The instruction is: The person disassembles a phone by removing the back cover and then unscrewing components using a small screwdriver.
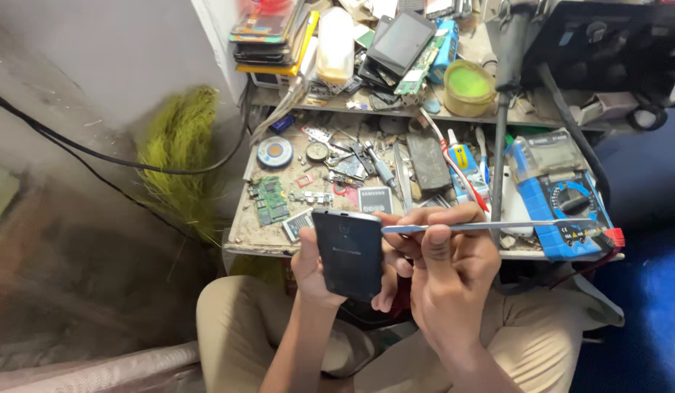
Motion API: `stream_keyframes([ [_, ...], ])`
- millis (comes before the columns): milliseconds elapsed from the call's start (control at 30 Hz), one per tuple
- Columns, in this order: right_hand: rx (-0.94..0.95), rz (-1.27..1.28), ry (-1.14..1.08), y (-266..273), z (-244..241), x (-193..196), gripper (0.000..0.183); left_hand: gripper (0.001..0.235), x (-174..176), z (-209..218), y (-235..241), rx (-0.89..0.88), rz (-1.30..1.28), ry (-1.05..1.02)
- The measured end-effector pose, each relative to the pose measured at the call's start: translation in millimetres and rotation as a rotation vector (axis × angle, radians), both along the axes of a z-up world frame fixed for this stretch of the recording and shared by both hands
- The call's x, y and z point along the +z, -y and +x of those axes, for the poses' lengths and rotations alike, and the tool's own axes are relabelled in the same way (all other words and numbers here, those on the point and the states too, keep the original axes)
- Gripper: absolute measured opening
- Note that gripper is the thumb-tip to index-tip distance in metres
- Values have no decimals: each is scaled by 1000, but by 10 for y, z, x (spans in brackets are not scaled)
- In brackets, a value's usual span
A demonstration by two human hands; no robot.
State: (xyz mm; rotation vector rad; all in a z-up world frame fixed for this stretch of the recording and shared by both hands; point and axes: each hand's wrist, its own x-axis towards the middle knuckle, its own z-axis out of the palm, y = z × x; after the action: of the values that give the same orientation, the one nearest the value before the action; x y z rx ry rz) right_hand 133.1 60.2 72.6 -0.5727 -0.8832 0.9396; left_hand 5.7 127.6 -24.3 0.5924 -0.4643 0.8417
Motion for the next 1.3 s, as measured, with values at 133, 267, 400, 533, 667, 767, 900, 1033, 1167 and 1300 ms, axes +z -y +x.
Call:
stream_keyframes([
  [133, -1, -33, -1, -2, 39, -28, 28, 98, -15, 12, 10, 11, -18, -14],
  [267, 33, -49, -17, 16, 67, -20, 30, 97, 14, 46, 10, 66, 29, -25],
  [400, -14, -52, -22, 4, 76, -5, 33, 95, 35, 72, -8, 35, 13, -52],
  [533, 12, -45, -39, 24, 98, 28, 32, 96, 33, 101, 14, 60, 22, -76],
  [667, 4, -36, -38, 51, 84, 81, 31, 95, 51, 121, 49, 79, 13, -66],
  [767, -26, 6, -16, 54, 70, 104, 29, 94, 64, 115, 51, 72, 21, -51],
  [900, -53, 18, 103, 55, 112, 103, 28, 91, 72, 78, 76, 27, 24, -54],
  [1033, -175, -49, 232, 12, 178, 54, 27, 93, 70, 56, 69, 41, 49, -123],
  [1167, -170, -147, 350, -108, 365, 2, 23, 97, 45, 53, 73, 19, 54, -195],
  [1300, 26, -203, 217, -283, 558, -93, 21, 94, -15, 77, 90, -25, -28, -202],
])
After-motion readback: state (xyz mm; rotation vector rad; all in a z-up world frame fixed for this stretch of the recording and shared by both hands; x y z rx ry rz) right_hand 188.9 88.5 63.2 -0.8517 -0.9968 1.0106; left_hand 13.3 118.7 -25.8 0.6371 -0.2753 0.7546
